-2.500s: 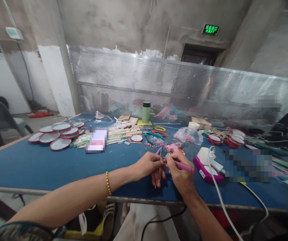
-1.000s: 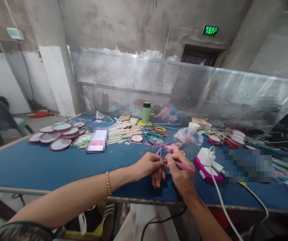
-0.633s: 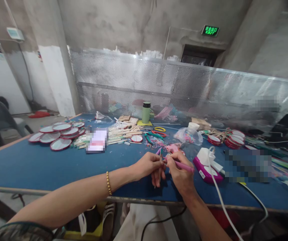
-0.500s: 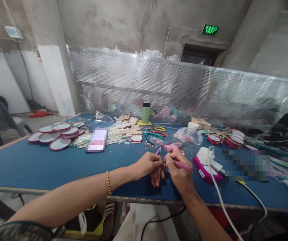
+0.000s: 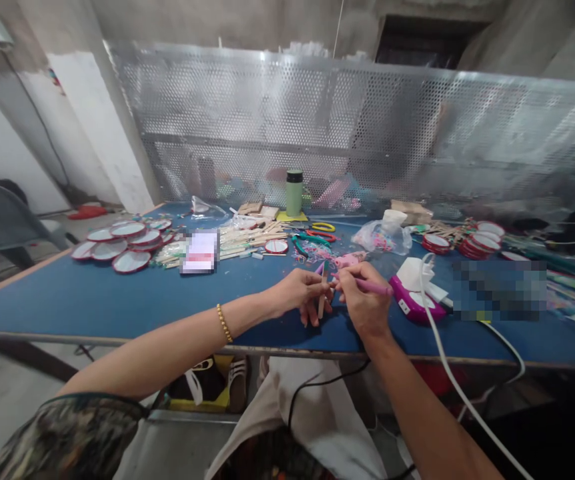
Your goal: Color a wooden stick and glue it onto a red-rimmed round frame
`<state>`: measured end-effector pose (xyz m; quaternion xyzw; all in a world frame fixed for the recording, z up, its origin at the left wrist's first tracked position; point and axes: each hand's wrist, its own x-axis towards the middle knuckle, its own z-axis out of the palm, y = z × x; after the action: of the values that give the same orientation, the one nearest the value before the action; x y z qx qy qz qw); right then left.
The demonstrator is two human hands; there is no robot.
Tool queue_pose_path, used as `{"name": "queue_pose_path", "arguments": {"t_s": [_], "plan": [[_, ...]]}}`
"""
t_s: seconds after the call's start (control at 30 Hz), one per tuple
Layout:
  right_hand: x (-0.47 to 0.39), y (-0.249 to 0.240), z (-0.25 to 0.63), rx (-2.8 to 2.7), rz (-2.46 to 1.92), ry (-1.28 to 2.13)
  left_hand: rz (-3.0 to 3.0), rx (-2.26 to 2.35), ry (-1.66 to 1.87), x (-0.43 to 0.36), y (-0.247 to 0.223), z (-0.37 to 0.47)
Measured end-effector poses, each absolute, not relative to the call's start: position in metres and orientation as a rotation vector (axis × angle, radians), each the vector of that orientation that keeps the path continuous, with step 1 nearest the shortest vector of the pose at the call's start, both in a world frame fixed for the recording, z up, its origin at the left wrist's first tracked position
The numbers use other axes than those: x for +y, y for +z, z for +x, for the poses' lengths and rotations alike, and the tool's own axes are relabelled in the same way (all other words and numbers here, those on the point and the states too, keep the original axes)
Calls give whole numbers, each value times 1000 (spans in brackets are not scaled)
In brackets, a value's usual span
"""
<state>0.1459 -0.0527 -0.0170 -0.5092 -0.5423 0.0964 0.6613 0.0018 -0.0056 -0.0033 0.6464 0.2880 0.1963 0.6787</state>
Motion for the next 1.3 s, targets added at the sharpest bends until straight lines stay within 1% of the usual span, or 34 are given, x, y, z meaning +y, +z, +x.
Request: {"name": "queue_pose_path", "arguments": {"t_s": [0.27, 0.4, 0.6, 0.7, 0.77, 0.97, 1.17, 1.3], "plan": [[-49, -20, 146, -1140, -1099, 246, 1502, 868, 462, -13, 6, 4], [-49, -17, 143, -1097, -1028, 325, 1498, 965, 511, -27, 2, -4], [-55, -12, 141, -1142, -982, 442, 1456, 851, 628, -47, -16, -5], [-61, -16, 140, -1129, -945, 471, 1469, 848, 819, -53, -21, -4], [-63, -19, 137, -1139, -924, 482, 1451, 828, 874, -54, -22, -4], [-61, -29, 128, -1186, -854, 444, 1413, 696, 850, -50, -27, -5], [-61, -39, 125, -1242, -919, 353, 1441, 575, 773, -49, -30, -4], [-59, -47, 126, -1225, -949, 278, 1488, 582, 755, -48, -28, -4]]}}
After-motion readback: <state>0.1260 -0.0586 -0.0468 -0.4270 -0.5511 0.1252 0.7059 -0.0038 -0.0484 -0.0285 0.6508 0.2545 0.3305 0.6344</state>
